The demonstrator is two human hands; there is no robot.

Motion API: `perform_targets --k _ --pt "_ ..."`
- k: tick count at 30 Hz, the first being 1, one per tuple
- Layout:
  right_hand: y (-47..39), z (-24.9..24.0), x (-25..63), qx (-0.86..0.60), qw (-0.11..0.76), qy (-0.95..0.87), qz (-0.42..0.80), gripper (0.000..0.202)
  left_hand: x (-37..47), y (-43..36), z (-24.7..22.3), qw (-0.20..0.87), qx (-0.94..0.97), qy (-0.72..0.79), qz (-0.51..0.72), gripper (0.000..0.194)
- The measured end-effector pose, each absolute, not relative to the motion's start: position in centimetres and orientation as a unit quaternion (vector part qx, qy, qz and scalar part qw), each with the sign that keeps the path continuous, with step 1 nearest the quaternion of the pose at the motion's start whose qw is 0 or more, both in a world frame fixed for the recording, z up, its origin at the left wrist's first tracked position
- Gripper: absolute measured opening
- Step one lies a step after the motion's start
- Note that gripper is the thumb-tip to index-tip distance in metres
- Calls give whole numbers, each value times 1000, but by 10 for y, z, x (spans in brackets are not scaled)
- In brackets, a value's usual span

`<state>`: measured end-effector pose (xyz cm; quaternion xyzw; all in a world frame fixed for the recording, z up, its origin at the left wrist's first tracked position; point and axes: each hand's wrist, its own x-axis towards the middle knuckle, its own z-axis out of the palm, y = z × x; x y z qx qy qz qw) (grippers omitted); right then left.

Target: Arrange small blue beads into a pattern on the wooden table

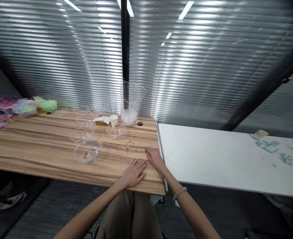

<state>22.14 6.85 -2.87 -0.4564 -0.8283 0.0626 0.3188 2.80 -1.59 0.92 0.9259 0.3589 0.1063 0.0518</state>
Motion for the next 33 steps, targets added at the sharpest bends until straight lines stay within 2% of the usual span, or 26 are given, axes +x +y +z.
perform_targets --k 9,33 --pt "72 -25 224 -442 358 -818 93 32 27 -14 8 73 917 368 132 47" --pt "71 -29 227 -445 369 -807 118 35 30 -17 7 96 904 384 159 42"
